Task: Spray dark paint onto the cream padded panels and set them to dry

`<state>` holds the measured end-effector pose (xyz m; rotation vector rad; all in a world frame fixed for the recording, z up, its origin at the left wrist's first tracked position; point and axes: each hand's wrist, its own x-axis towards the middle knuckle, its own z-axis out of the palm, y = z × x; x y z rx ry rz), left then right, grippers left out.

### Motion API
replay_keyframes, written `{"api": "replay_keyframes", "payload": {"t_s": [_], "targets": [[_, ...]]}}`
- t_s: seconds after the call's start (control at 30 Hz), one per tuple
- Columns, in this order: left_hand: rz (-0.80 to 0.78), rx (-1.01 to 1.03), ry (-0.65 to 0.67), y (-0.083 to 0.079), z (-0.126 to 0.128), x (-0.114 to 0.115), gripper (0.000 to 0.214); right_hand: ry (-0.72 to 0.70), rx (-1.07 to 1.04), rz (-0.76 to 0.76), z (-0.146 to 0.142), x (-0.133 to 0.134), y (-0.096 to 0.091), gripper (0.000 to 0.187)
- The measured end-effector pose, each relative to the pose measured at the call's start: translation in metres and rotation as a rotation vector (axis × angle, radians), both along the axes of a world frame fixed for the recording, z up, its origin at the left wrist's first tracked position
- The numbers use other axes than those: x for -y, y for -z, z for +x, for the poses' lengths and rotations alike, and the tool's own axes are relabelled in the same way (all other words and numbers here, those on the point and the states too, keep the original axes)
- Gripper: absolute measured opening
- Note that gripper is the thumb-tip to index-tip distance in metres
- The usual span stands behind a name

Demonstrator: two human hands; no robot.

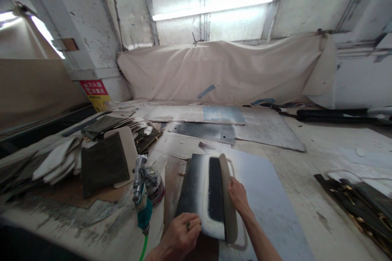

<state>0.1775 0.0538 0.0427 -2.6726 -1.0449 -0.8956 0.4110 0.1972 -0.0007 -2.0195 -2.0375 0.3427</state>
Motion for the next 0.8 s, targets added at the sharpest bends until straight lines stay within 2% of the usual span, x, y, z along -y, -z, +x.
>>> {"api": "replay_keyframes", "payload": {"t_s": [0.1,0.2,0.37,0.47,0.57,0.7,0.8], "targets": [[-0.049,-0.169,0.038,-0.004,-0.004,-0.002,0.013,-0.006,0.002,-0.011,0.006,0.001,-0.001,0.016],[-0.123,-0.369,0.073,-0.001,-0.011,-0.001,0.015,-0.014,0.013,-0.017,0.008,0.001,-0.004,0.017],[-0.213,-0.549,0.131,0.01,-0.01,-0.002,0.009,-0.021,0.062,0.01,-0.013,0.003,-0.01,0.018],[-0.185,-0.539,0.186,0.024,0.003,-0.006,0.01,-0.052,0.088,0.017,-0.038,0.005,-0.011,0.023],[-0.126,-0.485,0.182,0.039,0.015,-0.009,0.018,-0.083,0.105,0.031,-0.059,0.007,-0.011,0.025],[0.011,-0.369,0.093,0.052,0.017,-0.007,0.023,-0.125,0.126,0.038,-0.065,0.011,-0.007,0.023],[0.024,-0.286,0.06,0.066,0.012,-0.002,0.024,-0.167,0.141,0.042,-0.063,0.012,-0.003,0.024]]}}
